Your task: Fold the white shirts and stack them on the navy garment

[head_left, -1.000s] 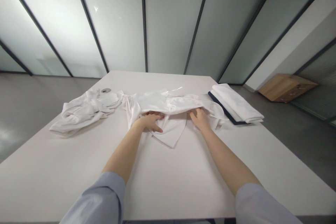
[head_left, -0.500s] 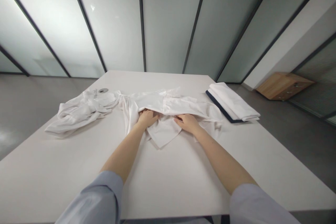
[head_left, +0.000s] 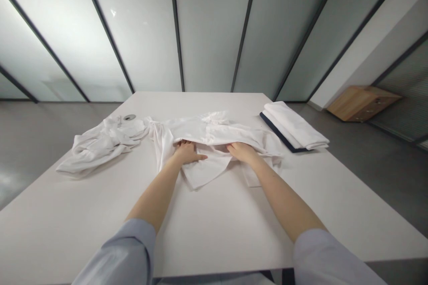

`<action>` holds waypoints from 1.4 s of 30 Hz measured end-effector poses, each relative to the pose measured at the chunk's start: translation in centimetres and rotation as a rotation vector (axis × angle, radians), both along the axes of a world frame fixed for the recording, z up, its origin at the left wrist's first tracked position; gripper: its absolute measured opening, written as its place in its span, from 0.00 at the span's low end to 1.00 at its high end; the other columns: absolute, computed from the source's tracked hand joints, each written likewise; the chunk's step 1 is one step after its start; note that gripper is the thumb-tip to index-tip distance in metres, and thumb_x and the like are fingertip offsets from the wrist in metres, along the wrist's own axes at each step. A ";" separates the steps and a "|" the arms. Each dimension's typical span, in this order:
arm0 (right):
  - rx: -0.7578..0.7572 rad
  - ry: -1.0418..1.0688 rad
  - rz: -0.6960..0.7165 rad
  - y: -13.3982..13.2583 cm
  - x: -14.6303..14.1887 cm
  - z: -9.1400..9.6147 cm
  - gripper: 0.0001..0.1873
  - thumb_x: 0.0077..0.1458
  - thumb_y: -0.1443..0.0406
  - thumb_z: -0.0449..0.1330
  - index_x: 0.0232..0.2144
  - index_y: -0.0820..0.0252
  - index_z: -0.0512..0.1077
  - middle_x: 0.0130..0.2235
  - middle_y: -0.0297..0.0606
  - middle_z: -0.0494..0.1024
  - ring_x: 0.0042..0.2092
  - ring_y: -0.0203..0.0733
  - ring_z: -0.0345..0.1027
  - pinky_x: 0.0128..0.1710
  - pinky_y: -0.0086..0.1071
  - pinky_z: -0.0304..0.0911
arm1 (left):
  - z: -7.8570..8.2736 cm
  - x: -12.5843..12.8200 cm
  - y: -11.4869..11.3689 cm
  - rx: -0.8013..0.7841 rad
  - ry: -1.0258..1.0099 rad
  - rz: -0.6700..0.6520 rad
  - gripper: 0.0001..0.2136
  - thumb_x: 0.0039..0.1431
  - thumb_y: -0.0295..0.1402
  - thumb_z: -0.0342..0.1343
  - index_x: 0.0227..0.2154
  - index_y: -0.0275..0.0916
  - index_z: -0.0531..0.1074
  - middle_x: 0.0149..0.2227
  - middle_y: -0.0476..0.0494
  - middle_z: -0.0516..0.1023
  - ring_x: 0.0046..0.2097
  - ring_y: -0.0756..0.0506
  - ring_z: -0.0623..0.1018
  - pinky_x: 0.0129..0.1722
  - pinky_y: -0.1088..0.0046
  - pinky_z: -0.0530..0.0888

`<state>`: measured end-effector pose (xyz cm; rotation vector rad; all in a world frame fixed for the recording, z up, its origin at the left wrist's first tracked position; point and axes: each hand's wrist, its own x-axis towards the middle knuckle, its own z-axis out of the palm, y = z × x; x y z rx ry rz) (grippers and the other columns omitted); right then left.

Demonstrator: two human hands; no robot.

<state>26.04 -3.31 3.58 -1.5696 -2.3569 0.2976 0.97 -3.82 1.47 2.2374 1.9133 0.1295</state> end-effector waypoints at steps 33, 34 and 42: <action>-0.346 -0.217 0.000 4.7 1.3 2.5 0.19 0.60 0.61 0.49 0.39 0.62 0.78 0.35 0.45 0.81 0.41 0.47 0.74 0.45 0.35 0.62 | 0.1 -0.9 0.9 0.097 -0.163 -0.049 0.29 0.61 0.50 0.46 0.58 0.35 0.62 0.59 0.33 0.68 0.60 0.37 0.68 0.59 0.64 0.62; -0.477 -0.167 0.032 4.7 1.4 2.7 0.18 0.59 0.62 0.50 0.37 0.62 0.78 0.30 0.44 0.81 0.37 0.45 0.74 0.42 0.34 0.64 | 0.2 -1.0 0.9 0.088 -0.143 -0.065 0.28 0.61 0.50 0.46 0.57 0.35 0.63 0.58 0.33 0.69 0.60 0.37 0.68 0.58 0.63 0.62; 0.065 0.008 -0.167 5.5 3.7 1.2 0.17 0.54 0.63 0.55 0.44 0.58 0.76 0.47 0.44 0.78 0.47 0.48 0.71 0.48 0.36 0.63 | 1.3 -1.1 0.6 -0.185 0.001 -0.167 0.43 0.41 0.58 0.61 0.61 0.48 0.61 0.64 0.36 0.61 0.63 0.29 0.62 0.58 0.53 0.63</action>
